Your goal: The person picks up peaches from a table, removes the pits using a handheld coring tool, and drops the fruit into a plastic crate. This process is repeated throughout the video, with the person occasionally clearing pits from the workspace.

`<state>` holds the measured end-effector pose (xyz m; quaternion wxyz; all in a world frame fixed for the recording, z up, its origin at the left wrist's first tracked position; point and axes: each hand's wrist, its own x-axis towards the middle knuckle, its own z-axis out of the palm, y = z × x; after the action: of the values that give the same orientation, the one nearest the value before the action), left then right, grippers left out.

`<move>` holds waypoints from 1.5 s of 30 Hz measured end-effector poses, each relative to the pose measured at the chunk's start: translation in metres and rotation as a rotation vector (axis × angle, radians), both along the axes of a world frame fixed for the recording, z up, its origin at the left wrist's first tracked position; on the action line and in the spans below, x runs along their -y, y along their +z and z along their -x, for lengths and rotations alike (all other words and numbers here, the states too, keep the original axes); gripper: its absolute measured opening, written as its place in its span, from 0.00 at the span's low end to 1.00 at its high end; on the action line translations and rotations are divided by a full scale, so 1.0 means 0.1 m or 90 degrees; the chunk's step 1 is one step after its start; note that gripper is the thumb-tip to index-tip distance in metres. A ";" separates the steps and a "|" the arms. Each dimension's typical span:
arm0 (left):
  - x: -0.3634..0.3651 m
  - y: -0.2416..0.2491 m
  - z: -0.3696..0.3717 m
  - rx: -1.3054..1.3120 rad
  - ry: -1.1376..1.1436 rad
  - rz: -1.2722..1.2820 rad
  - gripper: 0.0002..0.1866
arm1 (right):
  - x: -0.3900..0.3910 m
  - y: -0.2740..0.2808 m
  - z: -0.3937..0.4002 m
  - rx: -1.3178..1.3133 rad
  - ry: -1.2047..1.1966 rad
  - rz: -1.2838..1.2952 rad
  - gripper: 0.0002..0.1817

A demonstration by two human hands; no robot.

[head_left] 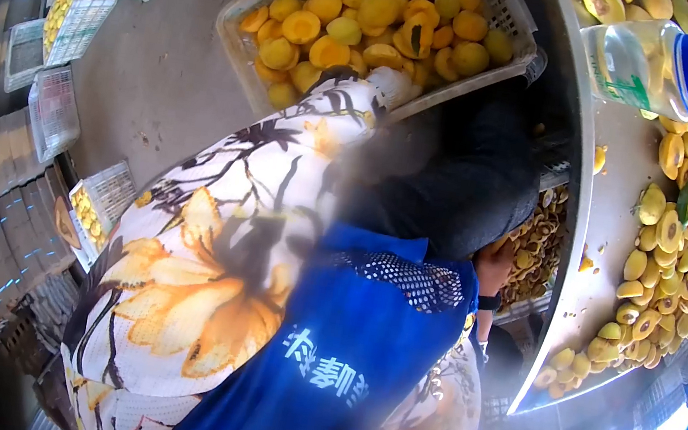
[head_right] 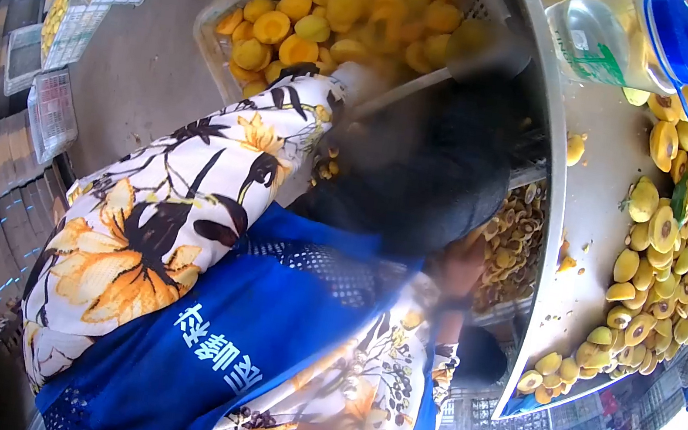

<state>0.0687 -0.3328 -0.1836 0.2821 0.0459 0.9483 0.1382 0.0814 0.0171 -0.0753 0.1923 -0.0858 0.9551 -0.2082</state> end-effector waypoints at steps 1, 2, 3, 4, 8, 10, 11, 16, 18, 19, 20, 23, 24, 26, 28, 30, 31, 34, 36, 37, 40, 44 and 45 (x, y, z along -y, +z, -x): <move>-0.02 0.11 0.09 0.105 0.011 0.000 0.17 | 0.05 0.04 -0.01 -0.002 -0.007 0.014 0.18; -0.02 0.12 0.11 0.101 0.021 -0.001 0.16 | 0.11 0.08 -0.02 -0.005 -0.015 0.027 0.18; -0.03 0.09 0.12 0.101 0.029 0.001 0.16 | 0.14 0.12 -0.04 -0.021 -0.006 0.045 0.18; -0.04 -0.02 0.11 0.086 0.043 0.000 0.15 | 0.13 0.09 0.00 -0.053 0.007 0.070 0.18; -0.04 -0.43 0.15 0.051 0.155 -0.015 0.15 | 0.06 -0.08 0.02 -0.147 0.075 0.132 0.17; -0.01 -0.73 0.11 0.021 0.232 -0.040 0.16 | 0.07 0.07 0.00 -0.119 0.093 0.094 0.17; 0.03 -0.51 0.13 0.037 0.118 -0.014 0.16 | 0.03 0.07 -0.01 -0.112 0.101 0.079 0.17; 0.24 0.94 0.06 -0.054 0.130 0.091 0.18 | -0.11 0.13 -0.10 -0.007 -0.054 0.028 0.18; 0.41 0.91 0.00 -0.094 0.232 0.152 0.21 | -0.22 -0.02 -0.15 -0.049 -0.024 0.055 0.17; 0.44 0.78 -0.02 -0.085 0.239 0.149 0.20 | -0.25 -0.07 -0.17 -0.048 -0.031 0.068 0.17; 0.47 0.55 -0.05 -0.077 0.246 0.145 0.19 | -0.23 -0.11 -0.17 -0.003 -0.084 0.080 0.17; 0.46 0.29 0.00 -0.050 0.289 0.116 0.17 | -0.23 -0.12 -0.21 -0.061 0.007 0.058 0.17; 0.42 0.27 0.07 -0.044 0.308 0.102 0.16 | -0.23 -0.10 -0.20 -0.095 0.046 0.048 0.17; 0.17 0.58 0.13 -0.149 0.292 0.069 0.12 | -0.24 -0.04 -0.19 -0.140 0.086 0.038 0.17; -0.04 0.64 0.28 -0.213 0.249 0.079 0.11 | -0.25 -0.06 -0.20 -0.154 0.079 0.056 0.17; -0.16 0.59 0.46 -0.225 0.209 0.078 0.11 | -0.29 -0.14 -0.21 -0.136 0.048 0.081 0.17; -0.19 0.58 0.52 -0.234 0.190 0.078 0.11 | -0.30 -0.16 -0.21 -0.115 0.024 0.089 0.17; -0.27 0.58 0.54 -0.203 0.077 0.087 0.13 | -0.16 -0.01 -0.20 -0.039 -0.113 0.103 0.17; -0.20 0.60 0.57 -0.170 0.027 0.054 0.16 | -0.13 0.06 -0.19 -0.006 -0.088 0.055 0.16; -0.13 0.62 0.56 -0.151 0.006 0.041 0.18 | -0.19 0.02 -0.20 -0.010 -0.038 0.046 0.16; 0.02 0.48 0.63 -0.088 0.035 -0.019 0.20 | -0.31 -0.23 -0.24 -0.014 0.007 0.037 0.16; 0.00 -0.06 0.72 -0.121 0.175 -0.040 0.17 | -0.28 -0.27 -0.23 0.009 -0.108 0.103 0.15; -0.06 0.04 0.75 -0.112 0.220 -0.020 0.18 | -0.21 -0.15 -0.22 -0.016 -0.094 0.087 0.15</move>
<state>-0.0064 -0.3270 -0.1798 0.1696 -0.1011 0.9608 0.1947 0.1030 0.0386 -0.0906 0.1579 -0.0308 0.9449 -0.2853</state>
